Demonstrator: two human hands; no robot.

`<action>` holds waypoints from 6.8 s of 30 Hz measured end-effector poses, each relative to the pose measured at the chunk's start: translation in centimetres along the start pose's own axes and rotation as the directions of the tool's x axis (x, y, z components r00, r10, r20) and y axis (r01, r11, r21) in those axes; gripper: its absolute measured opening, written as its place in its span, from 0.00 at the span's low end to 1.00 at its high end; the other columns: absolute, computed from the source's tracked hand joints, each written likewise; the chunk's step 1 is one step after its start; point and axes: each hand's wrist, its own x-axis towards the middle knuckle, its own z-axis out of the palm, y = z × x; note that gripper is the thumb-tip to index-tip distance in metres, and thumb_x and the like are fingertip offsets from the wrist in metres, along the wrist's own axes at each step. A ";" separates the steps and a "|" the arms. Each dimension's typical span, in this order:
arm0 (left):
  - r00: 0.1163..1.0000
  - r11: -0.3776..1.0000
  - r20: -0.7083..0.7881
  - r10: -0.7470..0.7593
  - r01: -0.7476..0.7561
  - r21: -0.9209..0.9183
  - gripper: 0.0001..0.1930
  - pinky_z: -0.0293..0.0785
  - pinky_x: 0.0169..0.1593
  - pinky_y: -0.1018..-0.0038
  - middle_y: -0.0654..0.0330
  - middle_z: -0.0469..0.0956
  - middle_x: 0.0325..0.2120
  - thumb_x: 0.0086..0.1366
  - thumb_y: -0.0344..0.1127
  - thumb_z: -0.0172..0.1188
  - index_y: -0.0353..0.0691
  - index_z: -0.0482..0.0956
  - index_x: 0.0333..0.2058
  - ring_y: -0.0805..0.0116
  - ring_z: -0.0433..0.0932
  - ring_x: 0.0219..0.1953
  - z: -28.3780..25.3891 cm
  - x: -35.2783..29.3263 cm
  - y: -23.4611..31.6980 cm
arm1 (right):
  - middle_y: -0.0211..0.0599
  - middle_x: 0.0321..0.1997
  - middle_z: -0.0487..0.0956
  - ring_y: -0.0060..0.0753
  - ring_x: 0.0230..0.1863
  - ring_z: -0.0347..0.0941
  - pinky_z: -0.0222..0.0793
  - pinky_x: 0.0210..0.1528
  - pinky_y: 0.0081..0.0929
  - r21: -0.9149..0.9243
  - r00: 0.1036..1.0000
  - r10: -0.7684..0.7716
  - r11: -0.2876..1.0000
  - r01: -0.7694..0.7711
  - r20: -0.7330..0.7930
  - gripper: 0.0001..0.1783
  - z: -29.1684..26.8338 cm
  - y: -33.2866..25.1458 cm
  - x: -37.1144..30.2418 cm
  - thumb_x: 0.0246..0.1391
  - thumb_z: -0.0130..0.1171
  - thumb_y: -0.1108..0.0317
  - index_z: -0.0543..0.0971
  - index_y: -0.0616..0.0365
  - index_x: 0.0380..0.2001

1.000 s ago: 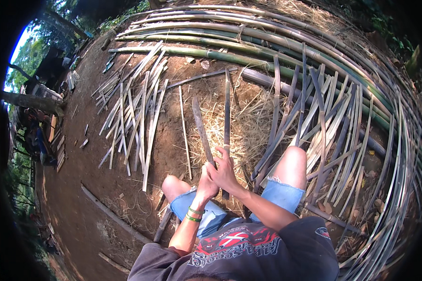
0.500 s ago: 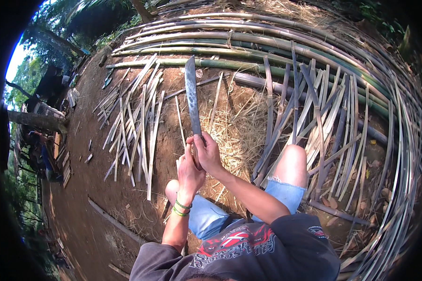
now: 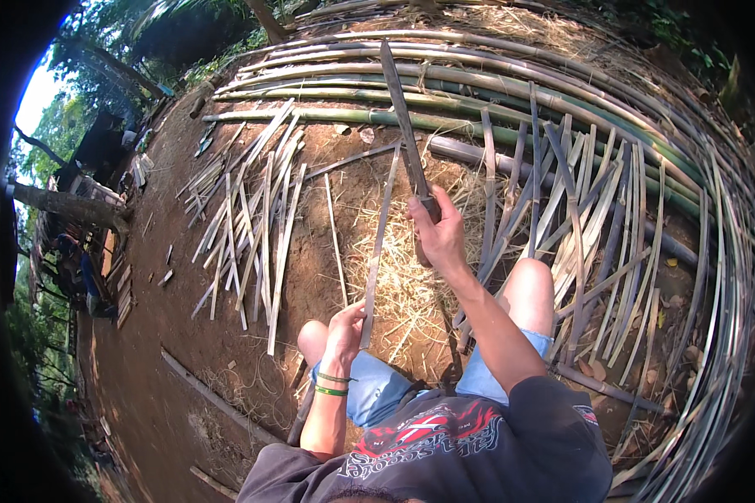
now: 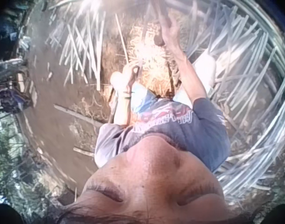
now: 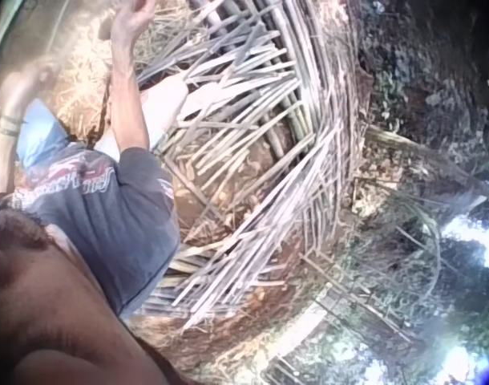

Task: The person sits on the ground outdoors and uses a large machete to split long bamboo poles into thin strips. They hold the bamboo with one hand and strike it with the machete to separate the material, occasionally adjusting the position of the bamboo or the resulting strips.

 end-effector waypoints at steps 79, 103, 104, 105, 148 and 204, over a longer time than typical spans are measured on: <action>0.979 0.974 -0.138 -0.152 0.173 0.149 0.23 0.58 0.17 0.83 0.73 0.67 0.15 0.74 0.39 0.51 0.44 0.67 0.65 0.83 0.62 0.13 3.5 -16.8 3.9 | 0.54 0.17 0.73 0.53 0.23 0.73 0.67 0.35 0.52 -0.825 0.789 0.528 0.564 -0.047 0.316 0.39 -7.1 14.3 -6.0 0.65 0.43 0.39 0.76 0.67 0.18; 0.090 -0.227 0.423 0.902 -0.734 0.640 0.40 0.61 0.28 0.74 0.61 0.69 0.24 0.64 0.73 0.47 0.35 0.86 0.31 0.69 0.69 0.25 7.8 -12.9 17.8 | 0.26 0.13 0.65 0.19 0.16 0.59 0.54 0.20 0.24 -0.160 0.777 0.489 0.870 -0.466 0.395 0.32 -1.6 -2.1 -12.5 0.70 0.40 0.46 0.70 0.59 0.19; 0.027 -0.235 0.381 0.924 -0.746 0.623 0.37 0.63 0.29 0.74 0.60 0.70 0.25 0.66 0.69 0.49 0.34 0.85 0.31 0.68 0.70 0.26 8.4 -12.7 17.9 | 0.27 0.14 0.65 0.19 0.17 0.60 0.55 0.22 0.24 -0.154 0.765 0.503 0.861 -0.486 0.401 0.31 -1.4 -2.5 -12.6 0.70 0.40 0.47 0.70 0.60 0.19; -0.039 -0.250 0.336 0.941 -0.749 0.614 0.33 0.64 0.30 0.75 0.59 0.70 0.27 0.67 0.65 0.52 0.34 0.83 0.31 0.68 0.71 0.27 8.8 -12.7 18.1 | 0.27 0.14 0.66 0.19 0.17 0.60 0.55 0.22 0.24 -0.129 0.770 0.485 0.869 -0.478 0.414 0.31 -1.0 -3.0 -12.7 0.70 0.40 0.47 0.70 0.60 0.19; -0.179 -0.248 0.172 0.969 -0.707 0.662 0.13 0.75 0.36 0.71 0.53 0.74 0.31 0.74 0.42 0.52 0.38 0.67 0.37 0.63 0.76 0.32 10.8 -12.3 14.3 | 0.31 0.11 0.60 0.28 0.16 0.55 0.54 0.23 0.40 -0.379 0.865 0.406 0.881 -0.284 0.295 0.34 1.1 8.4 -7.7 0.68 0.43 0.45 0.67 0.62 0.16; -0.112 -0.127 -0.080 0.991 -0.965 -0.230 0.22 0.46 0.24 0.76 0.70 0.51 0.16 0.76 0.56 0.40 0.49 0.55 0.27 0.77 0.46 0.17 13.3 -16.5 15.9 | 0.27 0.09 0.60 0.26 0.14 0.55 0.55 0.20 0.41 -0.510 0.840 0.301 0.860 -0.034 0.452 0.37 -1.4 16.8 -7.5 0.66 0.43 0.37 0.63 0.55 0.11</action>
